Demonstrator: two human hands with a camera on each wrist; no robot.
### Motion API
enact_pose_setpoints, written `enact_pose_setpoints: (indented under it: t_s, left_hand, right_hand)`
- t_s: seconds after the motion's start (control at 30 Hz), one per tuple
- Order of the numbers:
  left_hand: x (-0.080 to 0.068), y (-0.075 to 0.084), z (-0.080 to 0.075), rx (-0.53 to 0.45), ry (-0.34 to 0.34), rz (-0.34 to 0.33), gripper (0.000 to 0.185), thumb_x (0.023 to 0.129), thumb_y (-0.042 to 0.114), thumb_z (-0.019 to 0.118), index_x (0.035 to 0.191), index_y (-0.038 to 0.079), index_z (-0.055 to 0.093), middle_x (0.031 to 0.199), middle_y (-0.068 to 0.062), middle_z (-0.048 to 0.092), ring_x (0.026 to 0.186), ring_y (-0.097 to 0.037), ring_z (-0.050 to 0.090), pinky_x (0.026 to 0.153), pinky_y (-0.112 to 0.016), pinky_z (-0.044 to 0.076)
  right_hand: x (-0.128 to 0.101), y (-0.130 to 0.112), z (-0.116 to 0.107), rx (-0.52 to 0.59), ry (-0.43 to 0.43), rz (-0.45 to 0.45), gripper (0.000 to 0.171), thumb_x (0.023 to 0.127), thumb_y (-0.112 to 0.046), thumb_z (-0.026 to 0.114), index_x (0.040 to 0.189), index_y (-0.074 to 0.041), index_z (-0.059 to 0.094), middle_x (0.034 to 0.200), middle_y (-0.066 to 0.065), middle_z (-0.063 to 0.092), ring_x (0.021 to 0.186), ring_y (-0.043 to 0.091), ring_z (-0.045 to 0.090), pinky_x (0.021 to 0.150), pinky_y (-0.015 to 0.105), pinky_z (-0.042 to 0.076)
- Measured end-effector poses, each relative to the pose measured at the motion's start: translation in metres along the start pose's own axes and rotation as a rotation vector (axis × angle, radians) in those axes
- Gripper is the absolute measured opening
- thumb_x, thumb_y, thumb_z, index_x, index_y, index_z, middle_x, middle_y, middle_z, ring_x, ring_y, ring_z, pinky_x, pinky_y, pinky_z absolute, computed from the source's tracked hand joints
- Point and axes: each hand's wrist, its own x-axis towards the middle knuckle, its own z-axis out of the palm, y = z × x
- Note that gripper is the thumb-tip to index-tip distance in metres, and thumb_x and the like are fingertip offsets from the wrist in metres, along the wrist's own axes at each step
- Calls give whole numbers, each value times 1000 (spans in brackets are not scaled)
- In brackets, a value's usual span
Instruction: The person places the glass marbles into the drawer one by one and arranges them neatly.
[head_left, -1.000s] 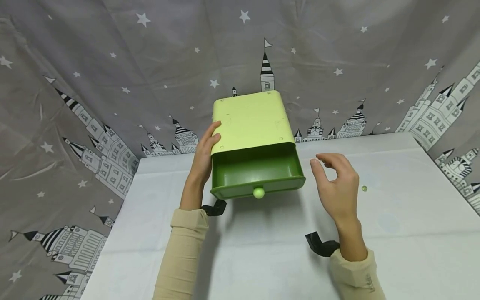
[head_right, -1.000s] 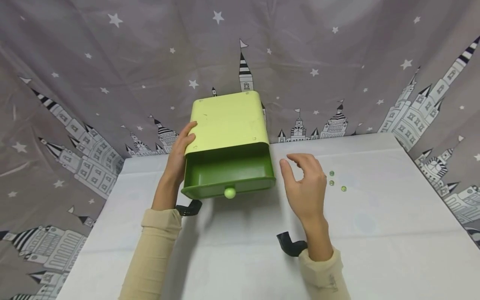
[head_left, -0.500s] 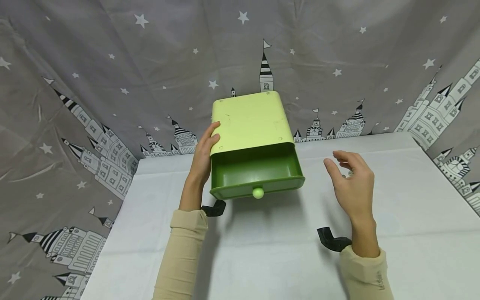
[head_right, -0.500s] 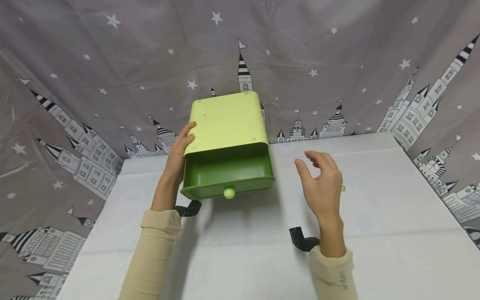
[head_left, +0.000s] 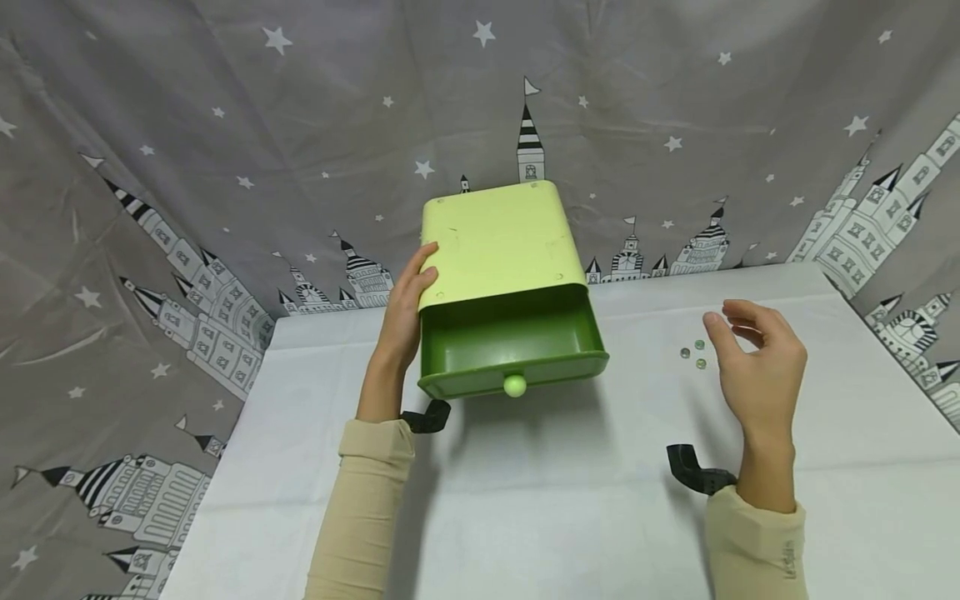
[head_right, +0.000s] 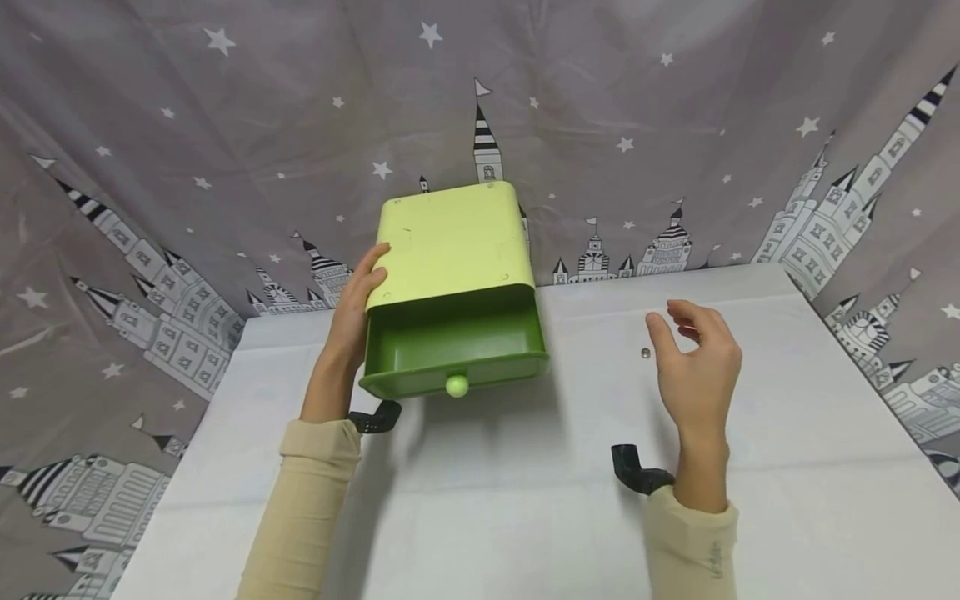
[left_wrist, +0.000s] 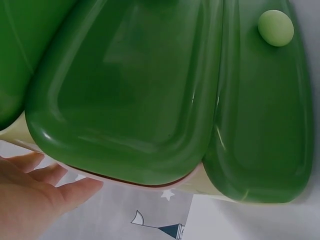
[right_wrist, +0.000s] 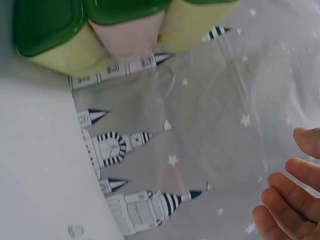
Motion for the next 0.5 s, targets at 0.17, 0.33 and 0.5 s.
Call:
enact_pose_setpoints:
  t_s: [0.17, 0.33, 0.5]
  left_hand:
    - [0, 0, 0, -3, 2, 4, 51, 102, 31, 45, 151, 19, 42, 158, 7, 29, 145, -9, 18, 116, -44, 12]
    - [0, 0, -1, 0, 1, 6, 51, 102, 31, 45, 152, 18, 41, 159, 6, 28, 145, -10, 17, 116, -44, 12]
    - [0, 0, 0, 1, 1, 6, 51, 102, 31, 44, 152, 18, 41, 158, 6, 28, 145, -10, 18, 116, -43, 13]
  right_hand:
    - [3, 12, -3, -36, 19, 56, 24, 90, -7, 70, 107, 9, 71, 99, 12, 67, 86, -2, 56, 81, 19, 45]
    - [3, 25, 0, -56, 5, 101, 25, 91, -10, 69, 108, 9, 71, 101, 16, 67, 85, -4, 54, 79, 19, 45]
    - [0, 36, 4, -83, -21, 146, 28, 92, -13, 68, 110, 8, 70, 103, 17, 67, 84, -4, 52, 78, 18, 43]
